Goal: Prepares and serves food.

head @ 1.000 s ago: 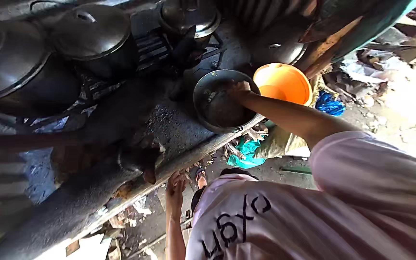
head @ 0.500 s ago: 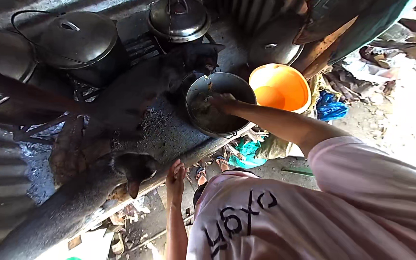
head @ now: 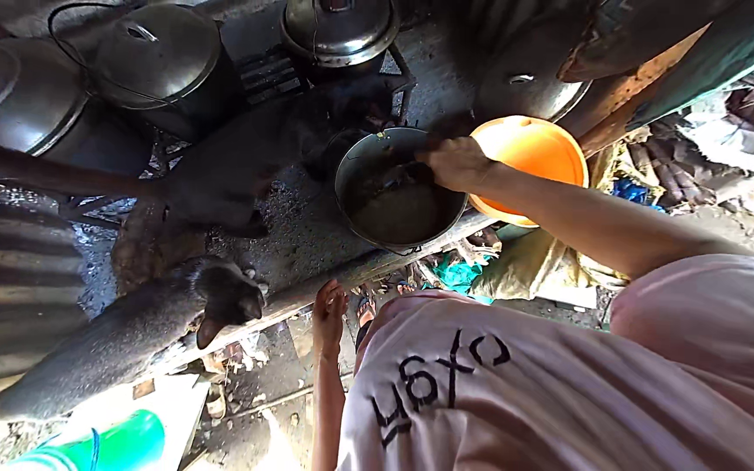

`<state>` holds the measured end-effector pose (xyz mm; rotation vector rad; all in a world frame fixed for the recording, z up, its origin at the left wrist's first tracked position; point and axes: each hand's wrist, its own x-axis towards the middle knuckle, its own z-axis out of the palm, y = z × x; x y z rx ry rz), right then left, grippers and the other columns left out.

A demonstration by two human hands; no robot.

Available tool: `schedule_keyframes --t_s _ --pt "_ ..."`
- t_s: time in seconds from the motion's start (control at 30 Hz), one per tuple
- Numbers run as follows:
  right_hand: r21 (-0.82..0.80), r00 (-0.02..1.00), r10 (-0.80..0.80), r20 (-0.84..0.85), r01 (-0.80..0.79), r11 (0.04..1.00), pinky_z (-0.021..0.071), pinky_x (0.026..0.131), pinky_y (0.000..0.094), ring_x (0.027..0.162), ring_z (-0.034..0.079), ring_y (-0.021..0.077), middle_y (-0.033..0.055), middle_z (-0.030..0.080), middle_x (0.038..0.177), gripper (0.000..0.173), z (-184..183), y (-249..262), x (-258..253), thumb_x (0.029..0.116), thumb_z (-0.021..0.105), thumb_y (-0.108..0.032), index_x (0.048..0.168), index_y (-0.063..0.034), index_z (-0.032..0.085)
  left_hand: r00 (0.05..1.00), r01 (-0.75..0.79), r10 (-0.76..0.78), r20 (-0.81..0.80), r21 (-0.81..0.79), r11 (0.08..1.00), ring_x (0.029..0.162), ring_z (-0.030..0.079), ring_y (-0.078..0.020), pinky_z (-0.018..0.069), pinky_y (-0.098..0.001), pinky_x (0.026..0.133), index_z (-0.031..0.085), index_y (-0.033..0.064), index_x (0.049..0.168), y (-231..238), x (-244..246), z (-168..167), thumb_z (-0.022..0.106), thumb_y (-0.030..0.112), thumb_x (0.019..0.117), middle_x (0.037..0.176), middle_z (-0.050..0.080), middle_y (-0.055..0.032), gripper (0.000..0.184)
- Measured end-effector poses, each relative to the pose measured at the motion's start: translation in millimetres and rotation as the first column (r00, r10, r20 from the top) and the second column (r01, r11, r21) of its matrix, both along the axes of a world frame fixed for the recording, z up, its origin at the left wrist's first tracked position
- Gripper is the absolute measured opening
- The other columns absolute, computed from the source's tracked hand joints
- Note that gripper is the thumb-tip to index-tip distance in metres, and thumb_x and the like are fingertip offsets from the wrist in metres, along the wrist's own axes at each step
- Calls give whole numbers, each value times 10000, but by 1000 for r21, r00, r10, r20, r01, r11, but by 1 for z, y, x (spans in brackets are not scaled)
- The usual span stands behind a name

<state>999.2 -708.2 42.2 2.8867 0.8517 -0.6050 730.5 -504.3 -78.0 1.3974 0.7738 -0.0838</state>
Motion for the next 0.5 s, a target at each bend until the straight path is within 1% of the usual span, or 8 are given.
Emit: schedule_keyframes --t_s 0.03,0.1,0.17,0.27,0.33,0.4,0.47,0.5 --pt "36 999 32 2 -32 999 487 789 695 1061 632 533 288 613 1289 316 -6 -7 2 943 605 45 1242 -33 676 1000 -9 9 7 6 1000 1061 677 -240 567 -343 890 442 -80 1439 -2 2 1 467 64 1074 1340 573 -270 393" --pt "190 999 19 32 -25 981 491 789 704 1032 656 520 276 670 1173 236 -14 -27 17 983 567 -16 1182 -26 692 999 -13 12 34 35 999 1046 687 -235 574 -343 878 444 -87 1435 -5 7 4 466 70 1072 1322 589 -270 396" --pt "332 989 -137 61 109 937 480 790 755 1033 657 552 302 685 1121 249 -8 -49 43 1014 549 -120 1201 -18 678 998 -32 29 50 49 998 1037 688 -225 574 -328 862 442 -92 1436 -11 9 3 458 74 1074 1318 592 -272 398" --pt "329 902 -421 97 371 868 452 852 771 1149 619 550 304 662 1232 343 -6 -82 89 1006 578 -251 1260 -39 665 997 -76 75 37 40 996 1066 682 -241 573 -337 877 438 -87 1443 -16 7 4 449 62 1075 1352 568 -279 397" --pt "304 847 -514 133 459 835 418 953 773 1252 550 572 350 598 1324 375 -20 -103 116 987 618 -204 1271 41 640 995 -100 99 30 41 994 1054 684 -234 574 -335 873 447 -79 1438 -22 4 6 465 62 1072 1349 573 -269 393" --pt "254 841 -518 157 473 844 363 1054 751 1341 457 598 404 507 1404 418 -30 -120 132 963 652 -54 1317 148 556 994 -111 110 28 54 992 1044 689 -230 575 -339 868 455 -73 1439 -27 1 9 482 68 1068 1336 590 -262 398" --pt "197 862 -452 227 414 889 345 1061 774 1355 410 637 443 443 1434 466 -45 -136 138 951 640 6 1350 191 487 993 -121 120 15 63 991 1044 682 -226 570 -347 872 450 -72 1441 -31 -7 9 482 72 1068 1323 595 -255 401" --pt "193 879 -376 294 331 924 345 1016 810 1300 431 676 486 460 1375 442 -44 -135 132 939 636 10 1299 228 503 991 -135 135 5 61 989 1055 679 -223 568 -346 880 445 -72 1444 -32 -11 10 478 74 1070 1321 595 -251 403"
